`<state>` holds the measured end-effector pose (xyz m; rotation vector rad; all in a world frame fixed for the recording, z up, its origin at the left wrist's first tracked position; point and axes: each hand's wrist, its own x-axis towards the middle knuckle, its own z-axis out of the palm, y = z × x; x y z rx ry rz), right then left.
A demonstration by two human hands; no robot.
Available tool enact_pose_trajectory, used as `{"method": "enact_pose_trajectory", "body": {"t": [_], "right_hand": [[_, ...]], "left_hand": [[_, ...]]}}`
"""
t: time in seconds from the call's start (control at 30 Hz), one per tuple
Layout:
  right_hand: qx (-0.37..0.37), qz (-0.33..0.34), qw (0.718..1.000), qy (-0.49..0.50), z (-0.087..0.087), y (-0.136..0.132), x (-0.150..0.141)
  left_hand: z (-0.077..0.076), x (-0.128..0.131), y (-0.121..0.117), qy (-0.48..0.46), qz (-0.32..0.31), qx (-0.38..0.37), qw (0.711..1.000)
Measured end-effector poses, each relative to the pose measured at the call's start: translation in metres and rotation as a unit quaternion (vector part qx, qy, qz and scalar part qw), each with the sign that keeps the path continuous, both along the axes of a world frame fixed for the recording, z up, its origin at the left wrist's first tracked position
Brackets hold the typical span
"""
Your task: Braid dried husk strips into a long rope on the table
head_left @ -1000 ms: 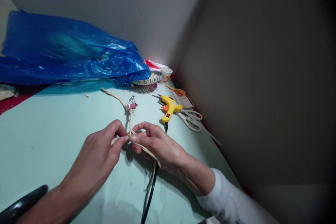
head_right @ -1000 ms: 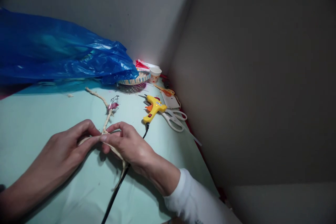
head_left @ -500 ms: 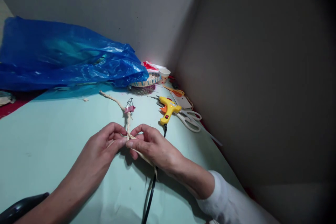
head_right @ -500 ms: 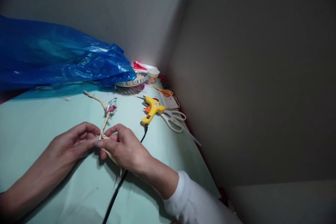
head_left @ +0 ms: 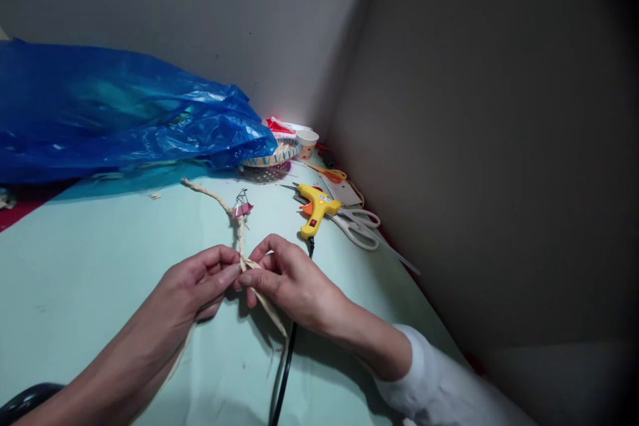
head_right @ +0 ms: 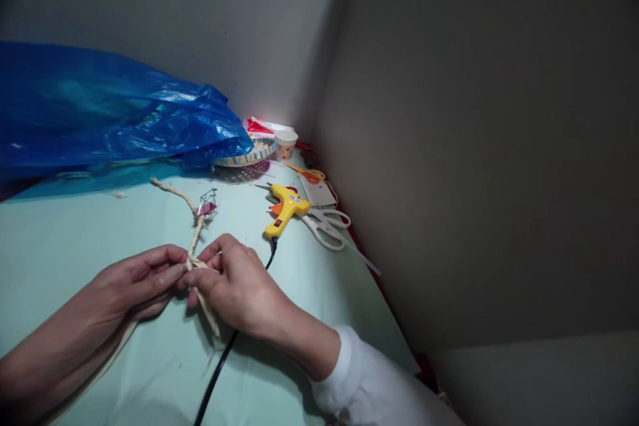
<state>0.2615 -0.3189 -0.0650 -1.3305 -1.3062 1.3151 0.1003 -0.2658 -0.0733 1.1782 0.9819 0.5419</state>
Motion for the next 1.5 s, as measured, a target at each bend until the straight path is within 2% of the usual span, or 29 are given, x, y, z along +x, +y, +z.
{"method": "enact_pose_trajectory", "body": {"t": [0.2, 0.37, 0.63, 0.8, 0.87, 1.0, 1.17, 1.33, 1.5], "right_hand": [[0.061, 0.039, 0.995, -0.074, 0.002, 0.000, 0.002], [0.090, 0.012, 0.987, -0.129, 0.007, 0.001, 0.003], [0.058, -0.010, 0.991, -0.117, 0.009, 0.004, 0.001], [0.096, -0.051, 0.991, -0.082, 0.007, 0.002, -0.003], [0.127, -0.047, 0.986, -0.093, 0.006, 0.001, -0.004], [0.192, -0.044, 0.963, -0.185, 0.004, -0.001, -0.004], [0.226, -0.033, 0.942, -0.246, 0.002, -0.003, -0.004], [0.233, -0.013, 0.944, -0.235, 0.002, -0.001, -0.001], [0.207, 0.021, 0.954, -0.214, 0.004, 0.004, 0.005]], "left_hand": [[0.005, -0.004, -0.001, -0.016, 0.024, -0.006, 1.000], [0.011, -0.006, 0.001, -0.051, 0.052, -0.066, 0.995], [0.010, -0.006, 0.005, -0.096, 0.041, -0.118, 0.987], [0.009, -0.008, 0.004, -0.108, 0.036, -0.133, 0.985], [0.009, -0.008, 0.004, -0.118, 0.031, -0.130, 0.984], [0.005, -0.009, 0.004, -0.127, 0.022, -0.116, 0.985], [-0.001, -0.011, 0.004, -0.112, 0.010, -0.094, 0.989], [0.002, -0.011, 0.005, -0.073, -0.003, -0.046, 0.996], [0.001, -0.010, 0.009, -0.068, -0.007, -0.039, 0.997]]}}
